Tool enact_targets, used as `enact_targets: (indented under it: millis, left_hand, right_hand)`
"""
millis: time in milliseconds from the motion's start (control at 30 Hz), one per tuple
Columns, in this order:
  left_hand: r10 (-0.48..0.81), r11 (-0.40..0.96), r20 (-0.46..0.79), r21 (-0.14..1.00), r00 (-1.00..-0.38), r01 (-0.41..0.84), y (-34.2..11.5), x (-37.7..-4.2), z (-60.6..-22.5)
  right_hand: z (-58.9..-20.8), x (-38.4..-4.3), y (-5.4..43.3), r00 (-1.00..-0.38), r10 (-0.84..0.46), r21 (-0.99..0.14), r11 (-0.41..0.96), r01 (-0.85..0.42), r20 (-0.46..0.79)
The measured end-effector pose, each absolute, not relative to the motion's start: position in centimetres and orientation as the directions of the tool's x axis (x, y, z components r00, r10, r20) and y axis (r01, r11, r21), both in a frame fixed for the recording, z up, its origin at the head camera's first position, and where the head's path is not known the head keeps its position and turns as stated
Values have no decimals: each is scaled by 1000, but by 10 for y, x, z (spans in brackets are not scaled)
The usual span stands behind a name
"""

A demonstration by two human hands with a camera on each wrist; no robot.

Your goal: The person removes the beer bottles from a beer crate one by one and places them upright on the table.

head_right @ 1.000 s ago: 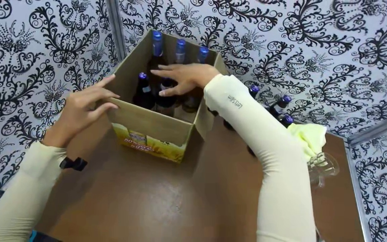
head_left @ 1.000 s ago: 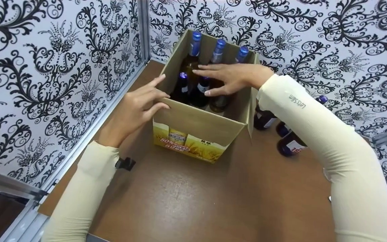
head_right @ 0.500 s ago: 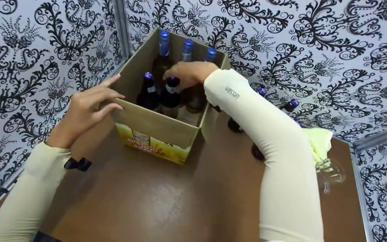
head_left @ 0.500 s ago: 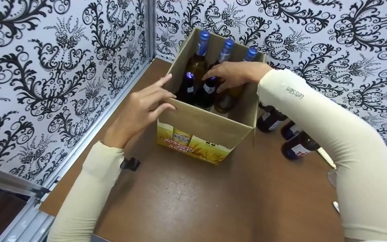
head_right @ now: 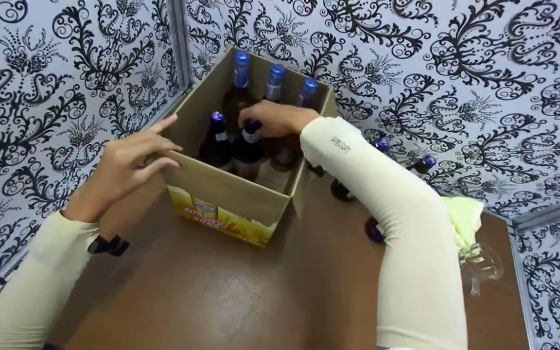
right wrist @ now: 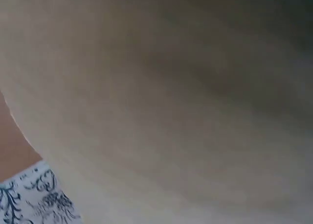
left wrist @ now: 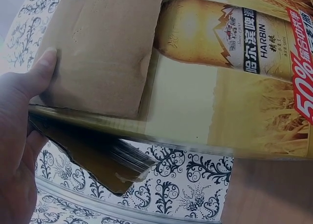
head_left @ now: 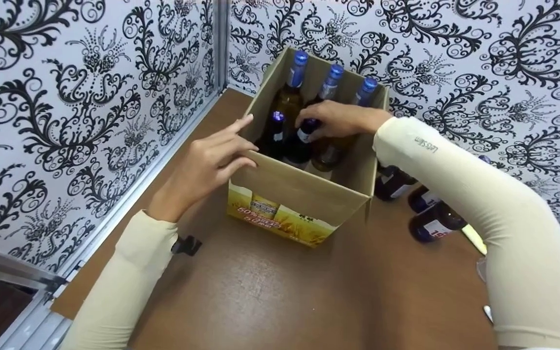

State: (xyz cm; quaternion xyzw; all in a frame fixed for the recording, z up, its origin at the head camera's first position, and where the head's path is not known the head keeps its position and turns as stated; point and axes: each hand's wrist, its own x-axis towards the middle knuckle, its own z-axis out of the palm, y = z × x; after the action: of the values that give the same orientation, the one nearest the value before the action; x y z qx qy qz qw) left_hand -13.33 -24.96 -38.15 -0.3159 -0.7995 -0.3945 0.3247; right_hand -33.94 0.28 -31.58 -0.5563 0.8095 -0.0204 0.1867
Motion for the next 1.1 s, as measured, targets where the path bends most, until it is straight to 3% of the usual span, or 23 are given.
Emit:
enact_targets:
  millis: [200,433,700,933,1100]
  left_hand:
    - [256,477,772,423,-582,771,-246,-138,-386]
    - [284,457,767,419,-576,784,-241,-148,-393]
    - [268,483,770,412,-579,773,-259,-149,-401]
    - [254,500,763,423,-595,756,-275,-154,-404]
    - [245,526,759,419,-603,741,-286,-158,-404]
  right_hand:
    - [-323,-338,16,-313,-927,-247,358,-900,-205]
    - [-323,-331,36,-385,-893,-249,437,-864,-233]
    - [-310,-323,17,-355,-899,-258,417,-871,-255]
    - [-271,-314,5,-475,-833,-244,542,-804,-285]
    - [-229,-308,3,-554,-797,-256,602,-756,-241]
